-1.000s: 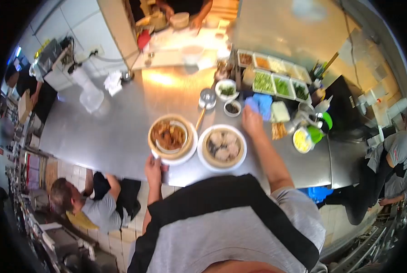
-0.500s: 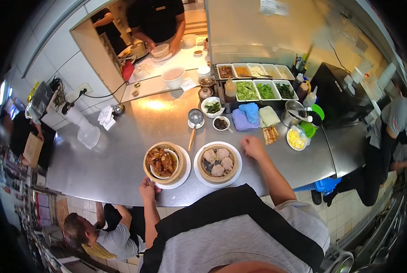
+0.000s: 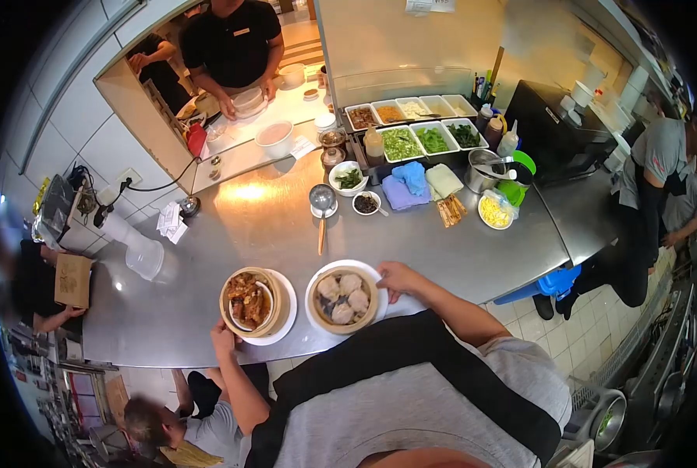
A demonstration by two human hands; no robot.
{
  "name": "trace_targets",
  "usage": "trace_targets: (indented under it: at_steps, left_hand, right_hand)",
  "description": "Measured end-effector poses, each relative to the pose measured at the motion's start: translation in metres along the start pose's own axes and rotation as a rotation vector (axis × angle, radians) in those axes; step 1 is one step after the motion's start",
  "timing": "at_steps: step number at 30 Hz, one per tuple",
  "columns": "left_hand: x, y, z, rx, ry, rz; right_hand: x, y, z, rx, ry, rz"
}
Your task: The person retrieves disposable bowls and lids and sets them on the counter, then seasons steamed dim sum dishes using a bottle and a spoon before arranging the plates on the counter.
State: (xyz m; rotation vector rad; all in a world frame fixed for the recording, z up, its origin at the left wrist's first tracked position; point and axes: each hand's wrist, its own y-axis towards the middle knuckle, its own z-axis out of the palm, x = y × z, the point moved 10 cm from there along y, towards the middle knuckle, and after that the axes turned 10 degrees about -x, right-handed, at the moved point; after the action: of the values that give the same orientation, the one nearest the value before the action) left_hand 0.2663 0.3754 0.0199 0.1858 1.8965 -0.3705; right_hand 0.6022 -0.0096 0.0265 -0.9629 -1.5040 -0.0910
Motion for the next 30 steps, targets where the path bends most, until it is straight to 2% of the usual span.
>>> trace_targets:
  at_steps: [4,9,12,15,18,21,22,23,24,25,26,29,30]
  left_hand:
    - [-0.002,0.023,-0.046,-0.083,-0.013,-0.015]
    - [-0.008,0.048,-0.085,-0.193,-0.01,-0.064]
    - [0.0,0.072,-0.089,-0.151,-0.042,-0.035]
    - [0.002,0.08,-0.098,-0.174,-0.117,-0.018]
    - [0.014,0.083,-0.115,-0.205,-0.266,0.047]
    - [0.009,0.046,-0.166,-0.678,0.236,0.364]
    - [-0.013,0.003,-0.164,-0.784,0.46,0.336]
    - [-0.017,-0.023,-0.169,-0.896,0.617,0.434]
    - [0.0,-0.042,-0.178,-1.112,0.63,0.561]
    - [0.011,-0.062,-0.172,-1.157,0.654,0.621]
    - [0.019,-0.077,-0.161,-1.111,0.653,0.646]
    - [0.032,-0.105,-0.093,-0.628,0.633,0.614]
    - [0.029,-0.12,-0.064,-0.511,0.653,0.652]
  right_hand:
    - [0.02,-0.005,0.062,-0.022,0.001,0.007]
    - [0.042,0.01,0.105,-0.043,0.103,0.004]
    - [0.049,0.031,0.132,0.013,0.157,0.017]
    - [0.06,0.034,0.137,-0.095,0.341,0.007]
    - [0.059,0.036,0.148,-0.063,0.46,0.003]
    - [0.043,0.029,0.158,0.017,0.626,-0.084]
    - [0.036,0.02,0.156,0.028,0.666,-0.134]
    - [0.021,0.016,0.158,0.091,0.7,-0.214]
    - [0.022,-0.011,0.153,0.107,0.618,-0.153]
    - [0.009,-0.029,0.152,0.147,0.576,-0.071]
    - [0.008,-0.059,0.147,0.181,0.572,-0.032]
    - [-0.033,-0.117,0.141,0.25,0.559,0.042]
    - [-0.054,-0.125,0.135,0.195,0.583,0.079]
